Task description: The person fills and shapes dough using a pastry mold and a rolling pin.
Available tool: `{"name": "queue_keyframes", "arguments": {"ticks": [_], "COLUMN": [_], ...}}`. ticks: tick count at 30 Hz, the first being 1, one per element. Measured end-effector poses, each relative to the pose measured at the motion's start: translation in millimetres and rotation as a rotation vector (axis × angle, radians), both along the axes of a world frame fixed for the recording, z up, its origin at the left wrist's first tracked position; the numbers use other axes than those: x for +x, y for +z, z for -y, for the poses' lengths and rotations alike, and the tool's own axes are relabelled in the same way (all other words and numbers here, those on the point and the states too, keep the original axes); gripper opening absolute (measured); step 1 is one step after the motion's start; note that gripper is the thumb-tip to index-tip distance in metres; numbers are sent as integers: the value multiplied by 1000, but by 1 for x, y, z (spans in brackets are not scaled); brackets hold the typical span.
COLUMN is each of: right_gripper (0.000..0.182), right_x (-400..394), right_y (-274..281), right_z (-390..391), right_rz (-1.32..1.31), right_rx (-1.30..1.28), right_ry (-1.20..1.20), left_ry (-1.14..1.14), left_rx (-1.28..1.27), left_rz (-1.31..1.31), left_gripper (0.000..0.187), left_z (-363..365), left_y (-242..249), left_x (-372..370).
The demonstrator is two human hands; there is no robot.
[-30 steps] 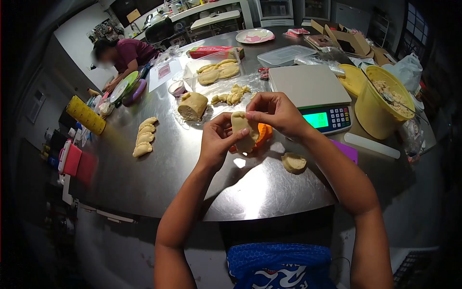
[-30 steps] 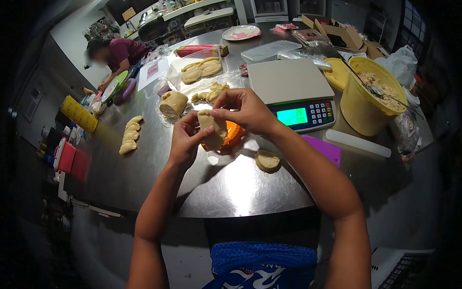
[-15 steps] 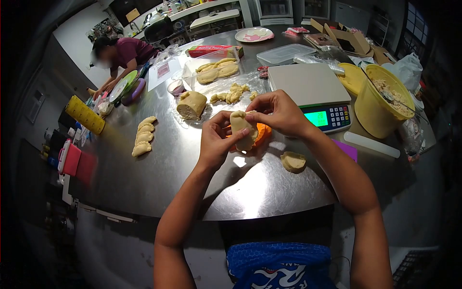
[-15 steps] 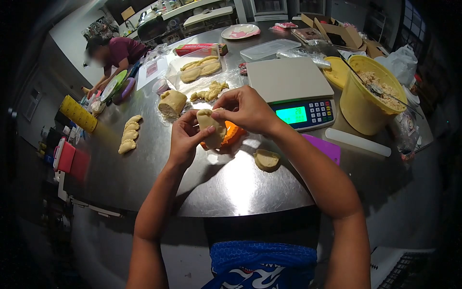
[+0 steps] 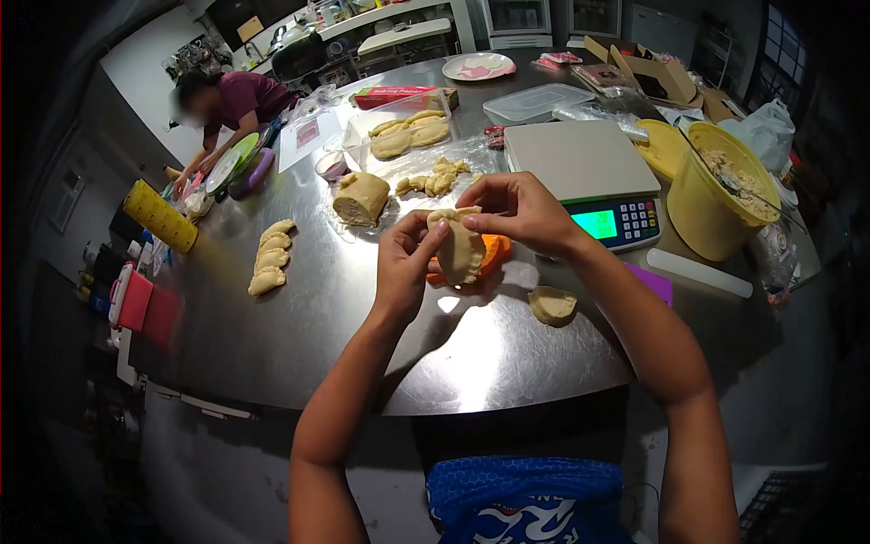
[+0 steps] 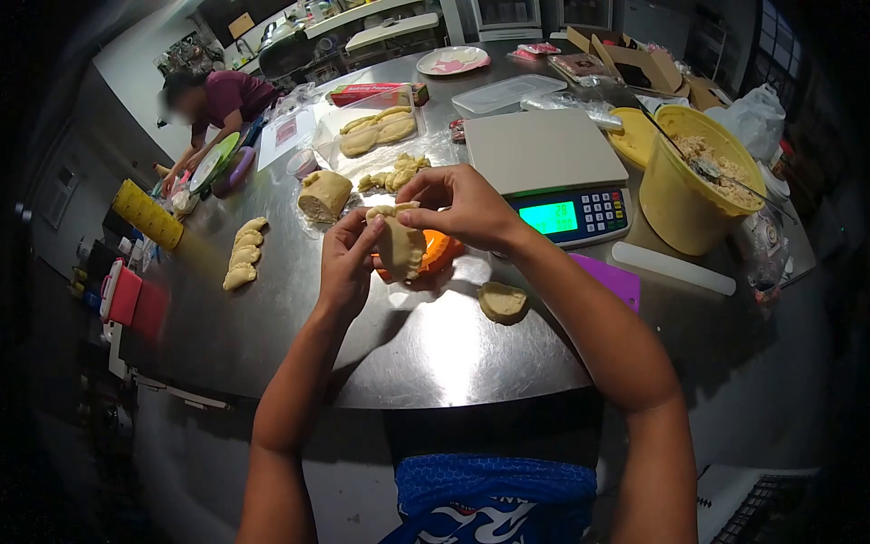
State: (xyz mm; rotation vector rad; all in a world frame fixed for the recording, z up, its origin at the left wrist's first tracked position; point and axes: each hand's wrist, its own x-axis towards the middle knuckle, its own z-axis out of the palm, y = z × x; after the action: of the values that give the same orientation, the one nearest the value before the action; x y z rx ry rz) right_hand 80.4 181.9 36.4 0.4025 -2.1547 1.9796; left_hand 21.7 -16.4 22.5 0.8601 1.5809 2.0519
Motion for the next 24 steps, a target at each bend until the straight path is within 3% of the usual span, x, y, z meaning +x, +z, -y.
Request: {"name": "queue_keyframes", "arguments": {"ticks": [8, 13, 17, 19, 24], "right_gripper": [12, 12, 11, 13, 15], "right_x": [4, 4, 4, 6, 3], "right_y": [4, 2, 4, 8, 3], "right_z": [8, 14, 14, 16, 10], "right_rz": [-135, -463, -477, -308, -174], "right_rx": [55, 274, 283, 7, 112], "right_ry": [-91, -218, -213, -190, -174], "left_ry": [10, -4, 7, 31, 34], "left_rx": [35, 69, 52, 60, 72], "left_rz": [62, 105, 81, 72, 68], "left_gripper": [26, 27, 27, 26, 25], "left_z": [0, 0, 1, 1, 0], "left_y": [3, 3, 3, 1, 3], "left_x": [1, 2, 0, -3, 1]}}
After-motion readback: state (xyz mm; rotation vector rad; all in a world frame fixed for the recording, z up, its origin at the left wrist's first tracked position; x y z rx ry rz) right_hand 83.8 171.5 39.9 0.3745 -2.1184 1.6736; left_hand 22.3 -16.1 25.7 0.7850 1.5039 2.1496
